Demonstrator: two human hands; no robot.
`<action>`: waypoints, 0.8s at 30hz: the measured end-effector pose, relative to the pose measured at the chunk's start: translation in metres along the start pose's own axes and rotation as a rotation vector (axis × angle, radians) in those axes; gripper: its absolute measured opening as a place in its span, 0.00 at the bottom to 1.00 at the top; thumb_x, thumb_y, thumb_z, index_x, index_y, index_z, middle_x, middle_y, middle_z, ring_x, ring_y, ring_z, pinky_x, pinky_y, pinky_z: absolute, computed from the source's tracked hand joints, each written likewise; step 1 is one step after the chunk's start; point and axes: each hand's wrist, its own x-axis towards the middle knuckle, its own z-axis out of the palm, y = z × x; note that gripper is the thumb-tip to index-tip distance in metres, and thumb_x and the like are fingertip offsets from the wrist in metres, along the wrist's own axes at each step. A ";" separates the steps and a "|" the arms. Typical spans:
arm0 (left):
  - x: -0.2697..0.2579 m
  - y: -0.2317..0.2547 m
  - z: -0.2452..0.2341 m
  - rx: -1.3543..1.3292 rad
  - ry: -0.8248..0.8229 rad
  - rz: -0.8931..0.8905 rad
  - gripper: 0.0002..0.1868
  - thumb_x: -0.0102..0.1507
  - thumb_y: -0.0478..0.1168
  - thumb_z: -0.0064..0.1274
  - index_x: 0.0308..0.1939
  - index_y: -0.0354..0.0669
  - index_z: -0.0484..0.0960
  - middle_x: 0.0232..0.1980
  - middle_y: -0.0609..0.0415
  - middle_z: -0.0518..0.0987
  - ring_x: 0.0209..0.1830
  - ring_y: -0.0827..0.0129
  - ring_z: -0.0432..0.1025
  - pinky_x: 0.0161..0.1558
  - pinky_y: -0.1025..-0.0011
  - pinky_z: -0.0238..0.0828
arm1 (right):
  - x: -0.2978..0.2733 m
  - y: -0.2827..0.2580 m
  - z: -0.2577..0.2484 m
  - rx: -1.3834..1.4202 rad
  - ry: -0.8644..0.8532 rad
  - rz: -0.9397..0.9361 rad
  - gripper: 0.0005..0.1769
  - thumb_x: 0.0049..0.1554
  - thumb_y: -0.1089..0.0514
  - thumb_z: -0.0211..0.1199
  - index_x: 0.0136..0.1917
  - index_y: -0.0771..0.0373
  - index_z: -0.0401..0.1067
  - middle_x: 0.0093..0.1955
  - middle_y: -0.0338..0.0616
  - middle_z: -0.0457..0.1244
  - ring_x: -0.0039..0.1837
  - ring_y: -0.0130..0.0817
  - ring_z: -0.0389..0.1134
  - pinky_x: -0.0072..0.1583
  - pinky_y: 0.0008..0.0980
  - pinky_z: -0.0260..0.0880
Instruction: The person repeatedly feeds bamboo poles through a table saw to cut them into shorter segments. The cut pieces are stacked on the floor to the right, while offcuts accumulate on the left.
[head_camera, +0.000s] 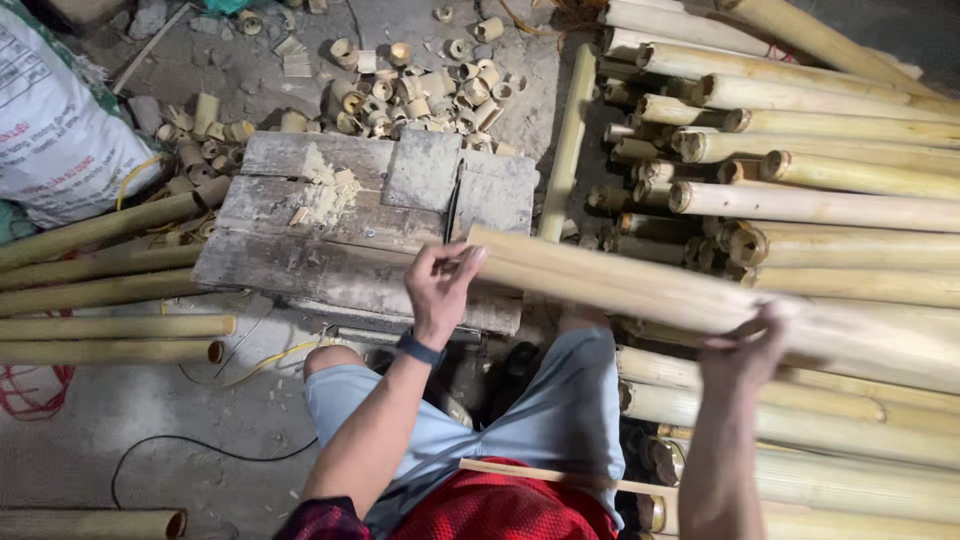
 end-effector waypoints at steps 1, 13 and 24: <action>0.008 0.000 0.003 0.061 -0.047 0.014 0.14 0.61 0.40 0.68 0.46 0.40 0.82 0.48 0.49 0.84 0.45 0.69 0.80 0.44 0.69 0.79 | 0.011 -0.015 0.006 0.054 -0.112 -0.131 0.15 0.64 0.47 0.65 0.54 0.57 0.68 0.45 0.38 0.57 0.57 0.36 0.64 0.60 0.44 0.76; 0.059 0.086 0.074 -0.229 -0.599 0.027 0.49 0.53 0.60 0.70 0.68 0.37 0.65 0.63 0.44 0.75 0.63 0.58 0.72 0.63 0.57 0.74 | 0.042 -0.124 0.130 -0.596 -0.863 -0.526 0.41 0.45 0.66 0.71 0.70 0.68 0.63 0.62 0.49 0.65 0.63 0.38 0.72 0.61 0.41 0.76; 0.016 -0.003 0.087 -0.937 0.300 -0.698 0.36 0.53 0.53 0.66 0.60 0.38 0.76 0.55 0.47 0.77 0.53 0.58 0.74 0.56 0.53 0.72 | -0.030 0.004 0.152 -1.591 -1.385 -0.517 0.60 0.33 0.48 0.79 0.74 0.67 0.58 0.67 0.62 0.61 0.66 0.52 0.64 0.66 0.52 0.63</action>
